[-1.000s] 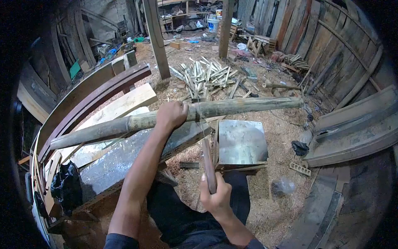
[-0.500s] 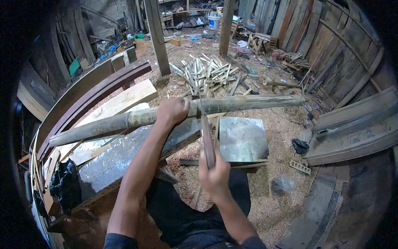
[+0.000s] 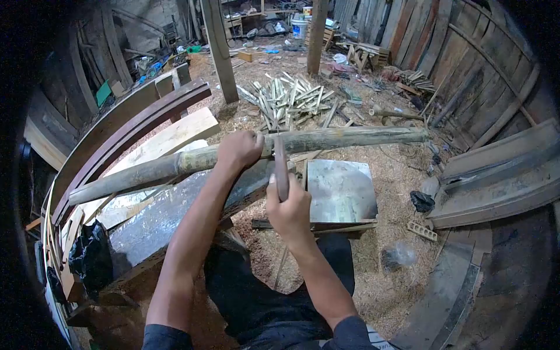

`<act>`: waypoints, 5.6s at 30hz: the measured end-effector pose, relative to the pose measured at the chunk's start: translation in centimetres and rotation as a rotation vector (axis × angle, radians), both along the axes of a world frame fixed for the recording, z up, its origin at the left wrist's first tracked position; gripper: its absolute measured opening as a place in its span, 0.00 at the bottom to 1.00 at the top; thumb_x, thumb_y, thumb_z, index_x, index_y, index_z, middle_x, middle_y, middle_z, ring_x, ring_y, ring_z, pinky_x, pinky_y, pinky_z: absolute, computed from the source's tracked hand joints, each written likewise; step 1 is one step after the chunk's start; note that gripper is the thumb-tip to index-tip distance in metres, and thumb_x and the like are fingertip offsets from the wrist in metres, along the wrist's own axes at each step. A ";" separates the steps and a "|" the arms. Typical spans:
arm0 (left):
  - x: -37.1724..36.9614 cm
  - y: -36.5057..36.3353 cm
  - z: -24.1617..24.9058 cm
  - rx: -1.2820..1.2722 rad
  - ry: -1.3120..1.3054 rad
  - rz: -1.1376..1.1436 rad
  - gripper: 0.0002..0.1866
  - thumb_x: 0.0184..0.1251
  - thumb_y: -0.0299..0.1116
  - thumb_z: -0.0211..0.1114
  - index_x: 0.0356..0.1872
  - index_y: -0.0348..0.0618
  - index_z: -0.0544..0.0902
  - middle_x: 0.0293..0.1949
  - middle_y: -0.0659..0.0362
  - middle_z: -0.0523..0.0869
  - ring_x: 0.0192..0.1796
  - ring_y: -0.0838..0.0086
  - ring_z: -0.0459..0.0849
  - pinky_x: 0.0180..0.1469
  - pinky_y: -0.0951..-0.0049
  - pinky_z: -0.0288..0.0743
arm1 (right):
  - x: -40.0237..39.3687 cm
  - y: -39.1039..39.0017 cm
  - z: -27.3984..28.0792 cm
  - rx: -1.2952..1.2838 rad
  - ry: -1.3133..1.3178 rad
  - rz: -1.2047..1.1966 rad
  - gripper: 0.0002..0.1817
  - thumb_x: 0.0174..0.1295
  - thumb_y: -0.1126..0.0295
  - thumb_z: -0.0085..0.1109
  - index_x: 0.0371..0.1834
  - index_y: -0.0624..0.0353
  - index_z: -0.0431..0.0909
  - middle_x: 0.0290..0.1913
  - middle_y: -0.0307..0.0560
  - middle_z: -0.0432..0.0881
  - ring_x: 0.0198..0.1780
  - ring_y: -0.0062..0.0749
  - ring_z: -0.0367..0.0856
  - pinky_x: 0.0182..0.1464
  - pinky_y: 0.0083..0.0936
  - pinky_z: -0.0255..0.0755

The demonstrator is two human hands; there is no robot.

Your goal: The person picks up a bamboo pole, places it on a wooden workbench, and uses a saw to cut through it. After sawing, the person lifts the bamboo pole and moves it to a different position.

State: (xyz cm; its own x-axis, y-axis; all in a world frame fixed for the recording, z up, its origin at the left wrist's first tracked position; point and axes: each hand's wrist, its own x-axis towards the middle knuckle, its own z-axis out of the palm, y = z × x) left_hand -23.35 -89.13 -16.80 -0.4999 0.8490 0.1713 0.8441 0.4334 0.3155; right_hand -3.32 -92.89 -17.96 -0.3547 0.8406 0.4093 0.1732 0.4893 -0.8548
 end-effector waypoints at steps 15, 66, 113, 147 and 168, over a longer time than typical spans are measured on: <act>-0.4 0.1 0.0 -0.007 -0.015 -0.007 0.30 0.70 0.53 0.49 0.37 0.35 0.90 0.37 0.37 0.88 0.43 0.42 0.89 0.51 0.48 0.82 | 2.1 -1.9 1.7 -0.111 0.111 0.011 0.13 0.72 0.65 0.58 0.39 0.67 0.80 0.19 0.47 0.78 0.22 0.27 0.79 0.26 0.31 0.71; -1.1 0.7 0.0 -0.068 -0.040 0.043 0.34 0.72 0.54 0.45 0.41 0.30 0.89 0.46 0.34 0.87 0.50 0.41 0.87 0.58 0.49 0.79 | 2.5 -3.7 1.1 0.013 0.069 0.065 0.13 0.69 0.64 0.61 0.37 0.66 0.78 0.17 0.49 0.76 0.18 0.37 0.78 0.23 0.35 0.69; 1.3 1.0 -1.4 0.075 -0.076 -0.261 0.38 0.76 0.66 0.44 0.65 0.41 0.79 0.68 0.41 0.75 0.72 0.51 0.71 0.73 0.50 0.64 | 12.5 -6.4 -4.1 -0.109 0.343 0.016 0.26 0.76 0.52 0.49 0.24 0.60 0.69 0.18 0.37 0.70 0.19 0.17 0.66 0.23 0.19 0.58; 4.6 -1.5 -0.1 0.123 0.231 -0.454 0.44 0.59 0.70 0.65 0.59 0.35 0.81 0.54 0.47 0.81 0.65 0.52 0.77 0.75 0.54 0.62 | 8.5 0.5 -2.1 -0.130 0.251 0.017 0.26 0.76 0.52 0.52 0.26 0.64 0.74 0.17 0.34 0.68 0.21 0.18 0.64 0.23 0.26 0.57; 4.1 -1.2 -0.9 0.109 0.261 -0.433 0.45 0.58 0.70 0.66 0.62 0.37 0.81 0.57 0.47 0.82 0.64 0.55 0.77 0.73 0.58 0.65 | 14.0 -5.4 -2.5 -0.218 0.180 0.029 0.26 0.76 0.52 0.51 0.28 0.65 0.76 0.18 0.38 0.71 0.22 0.19 0.70 0.24 0.27 0.62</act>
State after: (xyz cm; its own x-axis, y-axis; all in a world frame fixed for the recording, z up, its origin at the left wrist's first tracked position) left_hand -19.28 -90.28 -17.68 -0.0355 0.9388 0.3426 0.9956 0.0033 0.0941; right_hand 10.64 -98.33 -20.43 -0.3176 0.9063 0.2789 -0.0024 0.2934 -0.9560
